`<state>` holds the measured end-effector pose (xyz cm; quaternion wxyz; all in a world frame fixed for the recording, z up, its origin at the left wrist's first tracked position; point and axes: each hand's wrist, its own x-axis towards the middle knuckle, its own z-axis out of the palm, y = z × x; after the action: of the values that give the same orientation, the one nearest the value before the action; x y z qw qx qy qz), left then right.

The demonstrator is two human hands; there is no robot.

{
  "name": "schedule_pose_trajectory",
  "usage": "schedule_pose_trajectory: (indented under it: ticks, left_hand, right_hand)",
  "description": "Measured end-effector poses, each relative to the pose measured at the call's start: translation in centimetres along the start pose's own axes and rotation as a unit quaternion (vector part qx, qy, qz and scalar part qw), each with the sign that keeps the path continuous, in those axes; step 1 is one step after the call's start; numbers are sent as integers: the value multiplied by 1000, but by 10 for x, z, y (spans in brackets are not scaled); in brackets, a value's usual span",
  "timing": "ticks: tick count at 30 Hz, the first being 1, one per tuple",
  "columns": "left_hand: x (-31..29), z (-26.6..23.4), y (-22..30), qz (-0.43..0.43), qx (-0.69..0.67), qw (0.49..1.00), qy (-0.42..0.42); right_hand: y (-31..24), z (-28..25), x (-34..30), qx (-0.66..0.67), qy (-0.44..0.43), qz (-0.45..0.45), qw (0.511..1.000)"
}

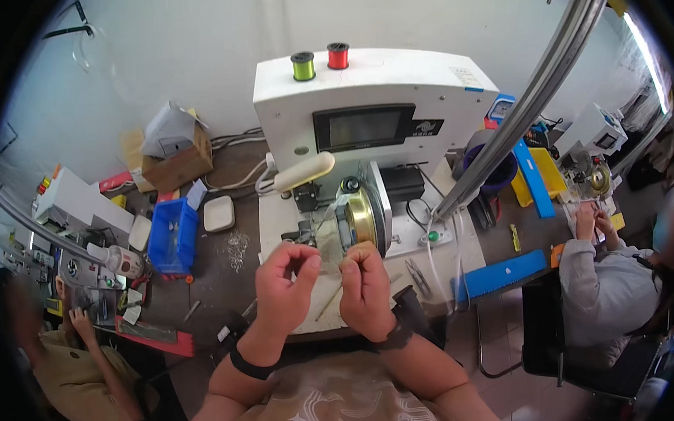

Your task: Manually assemble and glue small electronic or mechanical components using tools at a workbench.

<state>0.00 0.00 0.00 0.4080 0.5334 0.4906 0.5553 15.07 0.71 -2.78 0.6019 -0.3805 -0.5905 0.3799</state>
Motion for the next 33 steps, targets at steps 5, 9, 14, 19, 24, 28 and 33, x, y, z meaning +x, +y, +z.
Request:
schedule_pose_trajectory:
  ticks: [5,9,14,19,24,28,33]
  left_hand:
    - [21,-17,-16,33,1,998,54]
    - [27,-30,-42,65,113,989,73]
    - [23,-35,-44,124,218,967,51]
    - [22,-31,-39,231,372,898,41]
    - [30,-29,-42,291,449,844,38]
    - [37,-33,-51,314,445,837,48]
    - [46,-36,-51,204,319,925,32]
  right_hand:
    - [1,17,3,-62,-50,-55,995]
    - [35,27,2,-17,-16,90,996]
    - [46,38,7,-16,-5,101,995]
    - [65,44,10,9,37,77,996]
    - [64,48,11,-1,41,82,996]
    - [67,49,14,-8,44,99,994]
    - [69,50,19,-6,53,101,994]
